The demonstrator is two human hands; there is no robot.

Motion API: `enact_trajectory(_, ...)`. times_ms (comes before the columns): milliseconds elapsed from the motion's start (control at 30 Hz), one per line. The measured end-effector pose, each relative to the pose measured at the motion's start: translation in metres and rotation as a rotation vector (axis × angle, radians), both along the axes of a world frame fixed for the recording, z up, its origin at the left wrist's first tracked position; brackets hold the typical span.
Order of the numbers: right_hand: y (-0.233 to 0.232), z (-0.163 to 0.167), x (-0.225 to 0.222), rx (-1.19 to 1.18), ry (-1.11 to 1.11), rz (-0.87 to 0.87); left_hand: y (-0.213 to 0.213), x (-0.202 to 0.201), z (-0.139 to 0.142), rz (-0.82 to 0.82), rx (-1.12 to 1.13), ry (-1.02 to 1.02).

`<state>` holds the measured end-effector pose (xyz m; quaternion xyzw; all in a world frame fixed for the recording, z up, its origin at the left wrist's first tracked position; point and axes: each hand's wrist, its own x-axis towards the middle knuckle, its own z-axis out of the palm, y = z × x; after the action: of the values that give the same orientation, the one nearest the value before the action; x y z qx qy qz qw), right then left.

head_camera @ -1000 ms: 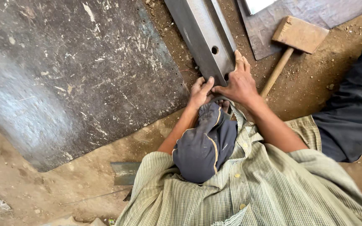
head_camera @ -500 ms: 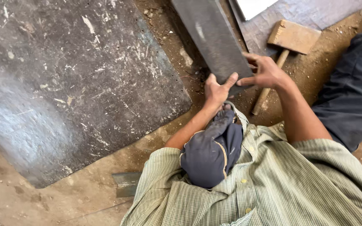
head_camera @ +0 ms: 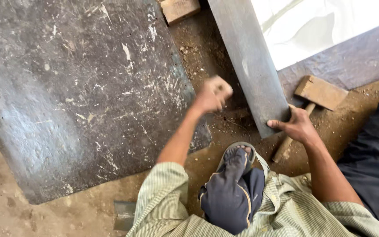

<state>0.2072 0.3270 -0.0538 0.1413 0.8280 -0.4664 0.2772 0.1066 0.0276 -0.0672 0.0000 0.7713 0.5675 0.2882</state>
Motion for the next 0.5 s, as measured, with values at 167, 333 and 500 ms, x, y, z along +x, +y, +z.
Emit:
enact_trajectory(167,0.002,-0.010,-0.001,-0.216,-0.084,-0.183,-0.056,-0.140,-0.020,0.331,-0.773,0.627)
enact_trajectory(333,0.008,-0.005,0.011,-0.152,0.073,-0.231,-0.075,-0.225,-0.039,-0.039,-1.014,0.709)
enact_trajectory(500,0.004,0.022,0.028,0.091,-0.024,-0.307,-0.071,-0.233,-0.034,-0.074,-1.081,0.649)
